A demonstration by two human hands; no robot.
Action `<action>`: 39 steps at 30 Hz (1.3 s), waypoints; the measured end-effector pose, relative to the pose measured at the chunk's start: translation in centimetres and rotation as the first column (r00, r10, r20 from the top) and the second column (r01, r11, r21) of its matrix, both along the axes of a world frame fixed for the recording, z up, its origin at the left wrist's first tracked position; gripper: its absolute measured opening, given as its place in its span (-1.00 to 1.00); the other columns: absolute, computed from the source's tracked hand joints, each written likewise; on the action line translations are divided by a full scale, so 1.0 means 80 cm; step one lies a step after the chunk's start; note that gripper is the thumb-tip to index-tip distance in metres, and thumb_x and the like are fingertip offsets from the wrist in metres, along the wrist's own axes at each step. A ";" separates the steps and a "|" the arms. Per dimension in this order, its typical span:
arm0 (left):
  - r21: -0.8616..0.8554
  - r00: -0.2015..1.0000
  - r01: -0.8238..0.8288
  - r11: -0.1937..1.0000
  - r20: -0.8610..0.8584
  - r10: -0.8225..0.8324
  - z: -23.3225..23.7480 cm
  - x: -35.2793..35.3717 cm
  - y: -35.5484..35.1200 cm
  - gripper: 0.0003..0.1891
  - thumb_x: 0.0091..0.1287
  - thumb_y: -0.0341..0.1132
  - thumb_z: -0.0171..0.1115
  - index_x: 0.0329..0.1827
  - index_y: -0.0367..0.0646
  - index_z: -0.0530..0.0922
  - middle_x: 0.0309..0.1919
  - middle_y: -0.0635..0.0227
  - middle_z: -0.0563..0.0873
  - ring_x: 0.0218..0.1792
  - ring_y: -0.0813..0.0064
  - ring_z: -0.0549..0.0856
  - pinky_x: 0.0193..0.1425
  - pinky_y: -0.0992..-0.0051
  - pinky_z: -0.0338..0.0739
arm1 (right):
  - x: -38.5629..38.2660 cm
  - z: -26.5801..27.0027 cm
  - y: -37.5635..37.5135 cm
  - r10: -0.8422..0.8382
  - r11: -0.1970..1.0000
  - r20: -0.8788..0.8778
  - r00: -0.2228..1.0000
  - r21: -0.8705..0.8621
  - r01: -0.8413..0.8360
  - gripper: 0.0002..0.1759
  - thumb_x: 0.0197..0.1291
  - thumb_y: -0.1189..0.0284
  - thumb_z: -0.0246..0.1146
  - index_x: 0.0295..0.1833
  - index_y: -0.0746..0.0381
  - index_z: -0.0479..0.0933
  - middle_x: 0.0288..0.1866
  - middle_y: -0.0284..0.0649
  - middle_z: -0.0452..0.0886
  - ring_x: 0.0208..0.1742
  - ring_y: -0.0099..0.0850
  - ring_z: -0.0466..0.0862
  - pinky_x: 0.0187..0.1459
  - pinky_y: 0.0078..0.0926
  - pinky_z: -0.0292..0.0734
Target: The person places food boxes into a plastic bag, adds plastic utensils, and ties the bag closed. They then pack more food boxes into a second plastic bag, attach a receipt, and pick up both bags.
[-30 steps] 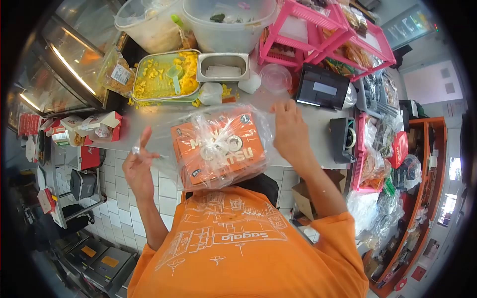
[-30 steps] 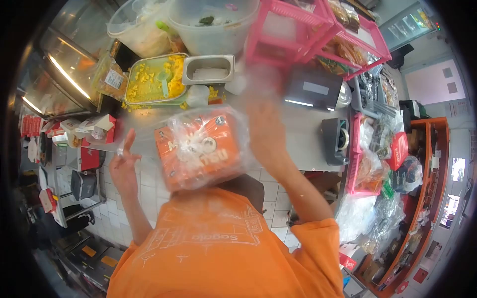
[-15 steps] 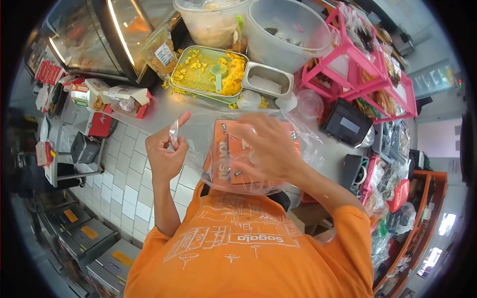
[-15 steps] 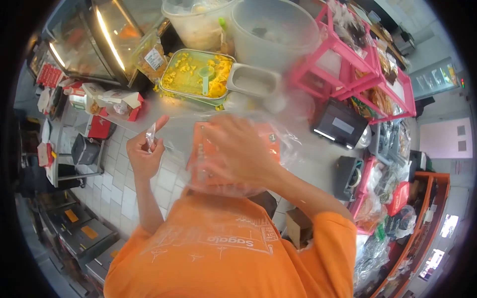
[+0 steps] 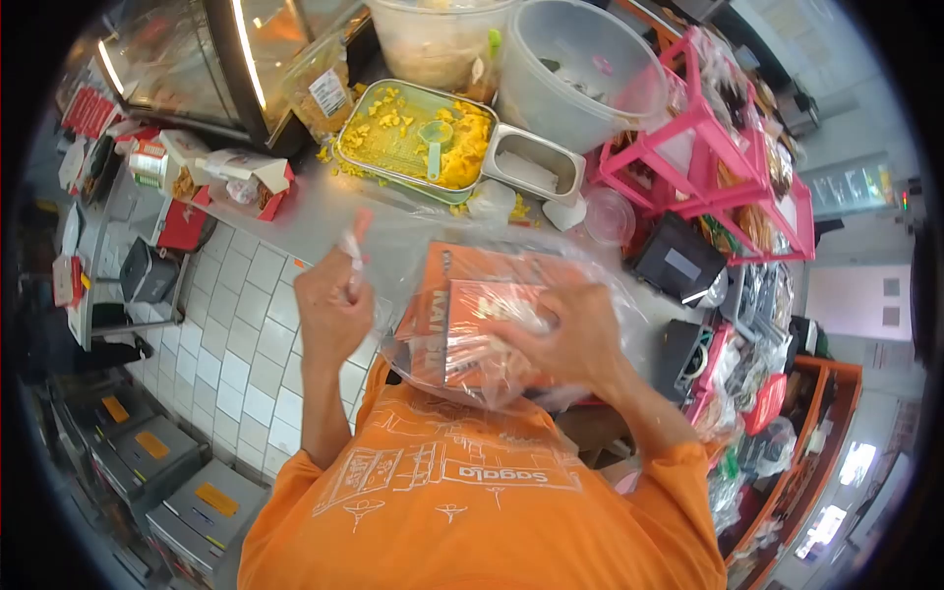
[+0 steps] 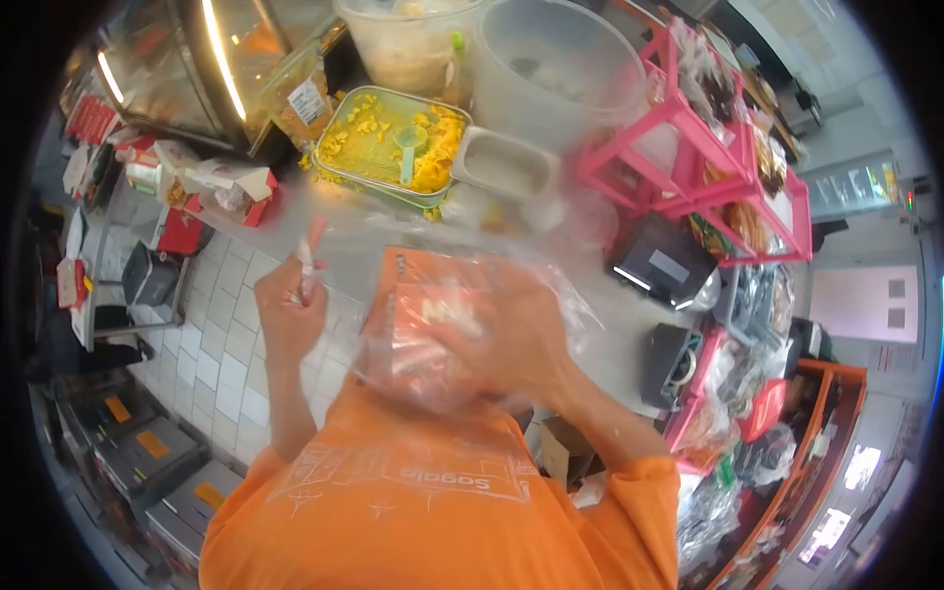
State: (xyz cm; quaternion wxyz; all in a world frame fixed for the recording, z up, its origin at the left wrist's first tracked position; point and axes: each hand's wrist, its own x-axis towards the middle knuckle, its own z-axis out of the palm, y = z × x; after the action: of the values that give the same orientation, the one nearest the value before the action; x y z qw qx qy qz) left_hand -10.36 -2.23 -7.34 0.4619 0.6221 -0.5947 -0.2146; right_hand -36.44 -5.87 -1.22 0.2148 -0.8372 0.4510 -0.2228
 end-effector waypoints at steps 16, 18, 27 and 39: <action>-0.186 0.959 0.165 0.968 -0.197 -0.202 0.065 -0.017 -0.005 -0.84 0.30 -0.56 0.21 -0.15 -0.39 0.72 0.06 0.01 0.73 -0.18 0.49 0.78 -0.10 0.55 0.66 | -0.100 0.004 0.003 0.117 0.984 -0.142 0.983 -0.113 -0.134 -0.52 -0.08 0.11 0.53 -0.22 0.23 0.55 -0.29 -0.20 0.59 -0.22 -0.14 0.59 -0.08 -0.21 0.42; -0.149 0.960 0.068 0.987 -0.258 -0.105 0.070 -0.021 -0.008 -0.92 0.29 -0.58 0.21 -0.34 -0.37 0.66 0.03 -0.01 0.74 -0.12 0.43 0.78 -0.13 0.52 0.68 | -0.166 0.036 0.018 0.253 0.965 -0.548 0.797 0.083 -0.249 -0.59 -0.09 0.15 0.51 -0.27 0.22 0.58 -0.37 -0.25 0.57 -0.19 -0.18 0.58 -0.06 -0.27 0.43; -0.257 0.811 0.348 0.902 -0.400 -0.427 0.088 -0.075 -0.017 -0.56 0.29 -0.60 0.17 -0.74 -0.22 0.21 -0.01 -0.25 0.70 -0.02 0.17 0.77 -0.29 0.52 0.70 | -0.179 0.122 0.019 0.117 0.843 -0.412 0.904 -0.441 -0.310 -0.80 -0.19 0.57 0.35 -0.49 0.27 0.42 -0.47 -0.30 0.47 -0.15 -0.22 0.57 -0.08 -0.22 0.47; 0.037 0.751 0.524 0.851 -0.492 -0.441 0.124 -0.056 0.030 -0.26 0.28 -0.40 0.36 0.44 -0.05 0.09 -0.03 -0.04 0.74 -0.21 0.34 0.78 -0.32 0.62 0.58 | -0.176 0.088 0.065 -0.377 0.876 0.889 0.261 0.434 -0.211 -0.63 0.11 0.59 0.16 0.00 0.13 0.23 0.11 0.02 0.56 -0.17 -0.43 0.53 -0.01 -0.40 0.46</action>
State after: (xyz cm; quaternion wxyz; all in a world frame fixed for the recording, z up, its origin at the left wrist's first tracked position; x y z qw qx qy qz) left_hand -14.87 0.15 2.57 0.4636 0.4142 -0.5856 -0.5201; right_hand -50.48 -0.64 5.83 0.6263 -0.4212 0.3111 -0.5776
